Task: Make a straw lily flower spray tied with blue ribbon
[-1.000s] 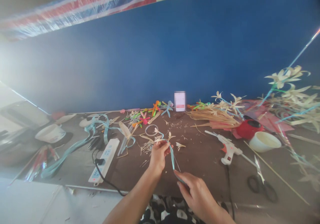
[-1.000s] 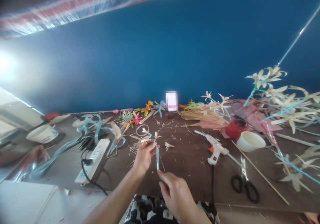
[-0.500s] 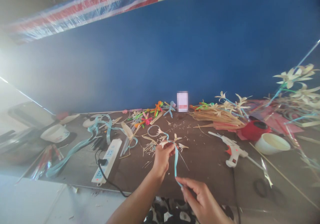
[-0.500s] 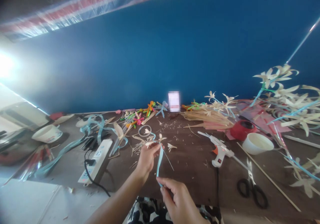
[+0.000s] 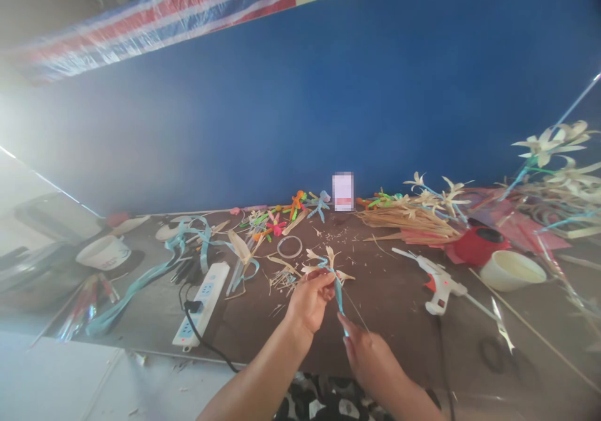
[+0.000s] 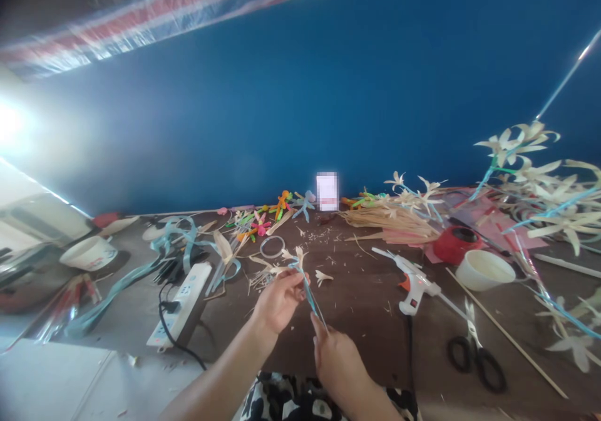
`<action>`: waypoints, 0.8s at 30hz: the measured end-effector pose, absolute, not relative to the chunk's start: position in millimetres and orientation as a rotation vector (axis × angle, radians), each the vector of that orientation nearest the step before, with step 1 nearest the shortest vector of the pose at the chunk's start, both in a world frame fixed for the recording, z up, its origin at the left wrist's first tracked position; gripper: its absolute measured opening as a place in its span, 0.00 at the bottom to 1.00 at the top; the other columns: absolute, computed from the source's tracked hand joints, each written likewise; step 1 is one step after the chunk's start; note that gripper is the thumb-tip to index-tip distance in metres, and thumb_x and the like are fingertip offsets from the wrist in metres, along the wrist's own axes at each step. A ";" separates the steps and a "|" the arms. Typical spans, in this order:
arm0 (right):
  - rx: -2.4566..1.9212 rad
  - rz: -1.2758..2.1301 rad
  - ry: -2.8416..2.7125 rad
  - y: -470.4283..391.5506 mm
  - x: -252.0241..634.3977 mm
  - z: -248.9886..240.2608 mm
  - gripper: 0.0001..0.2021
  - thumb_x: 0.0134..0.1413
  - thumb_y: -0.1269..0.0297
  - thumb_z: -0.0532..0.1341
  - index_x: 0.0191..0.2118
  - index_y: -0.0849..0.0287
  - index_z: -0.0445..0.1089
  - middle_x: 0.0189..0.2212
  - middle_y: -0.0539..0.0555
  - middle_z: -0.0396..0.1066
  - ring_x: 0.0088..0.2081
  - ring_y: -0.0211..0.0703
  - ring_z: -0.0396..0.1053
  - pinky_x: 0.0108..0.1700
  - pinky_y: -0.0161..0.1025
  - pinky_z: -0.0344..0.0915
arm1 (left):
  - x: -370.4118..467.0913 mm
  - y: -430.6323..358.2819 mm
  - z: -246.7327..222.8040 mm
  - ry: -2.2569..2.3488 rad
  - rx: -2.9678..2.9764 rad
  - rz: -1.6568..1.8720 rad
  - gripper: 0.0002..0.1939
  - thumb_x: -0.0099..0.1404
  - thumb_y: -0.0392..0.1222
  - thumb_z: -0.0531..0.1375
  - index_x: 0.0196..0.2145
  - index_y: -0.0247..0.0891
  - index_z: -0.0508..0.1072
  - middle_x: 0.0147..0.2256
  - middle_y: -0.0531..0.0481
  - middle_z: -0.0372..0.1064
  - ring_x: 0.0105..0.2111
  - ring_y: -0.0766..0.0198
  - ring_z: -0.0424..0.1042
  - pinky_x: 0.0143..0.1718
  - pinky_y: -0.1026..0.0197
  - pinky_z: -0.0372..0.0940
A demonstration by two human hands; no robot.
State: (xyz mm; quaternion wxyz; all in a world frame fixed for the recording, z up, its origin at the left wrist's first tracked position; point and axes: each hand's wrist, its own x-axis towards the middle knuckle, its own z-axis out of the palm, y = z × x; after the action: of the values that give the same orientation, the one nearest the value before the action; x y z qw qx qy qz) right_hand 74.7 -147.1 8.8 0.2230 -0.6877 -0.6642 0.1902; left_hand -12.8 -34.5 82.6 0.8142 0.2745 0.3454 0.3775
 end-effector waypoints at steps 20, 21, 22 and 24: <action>-1.327 0.929 -1.365 -131.4 125.8 104.2 0.12 0.51 0.60 0.53 0.34 0.59 0.70 0.34 0.53 0.70 0.37 0.42 0.65 0.41 0.36 0.58 | -15.3 -56.7 109.6 0.615 0.964 0.666 0.07 0.46 0.37 0.63 0.24 0.31 0.72 0.24 0.48 0.68 0.25 0.66 0.66 0.31 0.64 0.58; -1.254 1.026 -1.306 -129.4 120.1 100.7 0.12 0.51 0.59 0.53 0.36 0.59 0.70 0.35 0.53 0.70 0.39 0.43 0.65 0.44 0.38 0.58 | -15.1 -58.6 110.7 0.603 0.962 0.662 0.07 0.46 0.37 0.63 0.25 0.31 0.72 0.23 0.48 0.68 0.25 0.66 0.66 0.30 0.64 0.59; -1.200 1.125 -1.231 -128.4 114.9 96.1 0.13 0.50 0.59 0.54 0.37 0.59 0.70 0.35 0.54 0.70 0.39 0.44 0.65 0.44 0.40 0.57 | -15.3 -60.0 111.6 0.600 0.955 0.657 0.08 0.46 0.37 0.63 0.25 0.30 0.72 0.23 0.48 0.68 0.24 0.66 0.65 0.29 0.64 0.59; -1.116 1.309 -1.053 -129.1 106.4 86.4 0.14 0.49 0.57 0.55 0.37 0.60 0.70 0.33 0.54 0.71 0.37 0.44 0.66 0.43 0.41 0.59 | -16.4 -61.5 112.5 0.615 0.936 0.644 0.08 0.45 0.37 0.63 0.26 0.31 0.71 0.23 0.48 0.67 0.23 0.67 0.65 0.26 0.65 0.58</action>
State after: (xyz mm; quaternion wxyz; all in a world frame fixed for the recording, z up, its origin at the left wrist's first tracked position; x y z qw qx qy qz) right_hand 106.4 -129.1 86.4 0.5334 -0.4680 -0.4417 0.5489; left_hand -16.4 -61.5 112.5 0.7986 0.4360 0.2866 0.2999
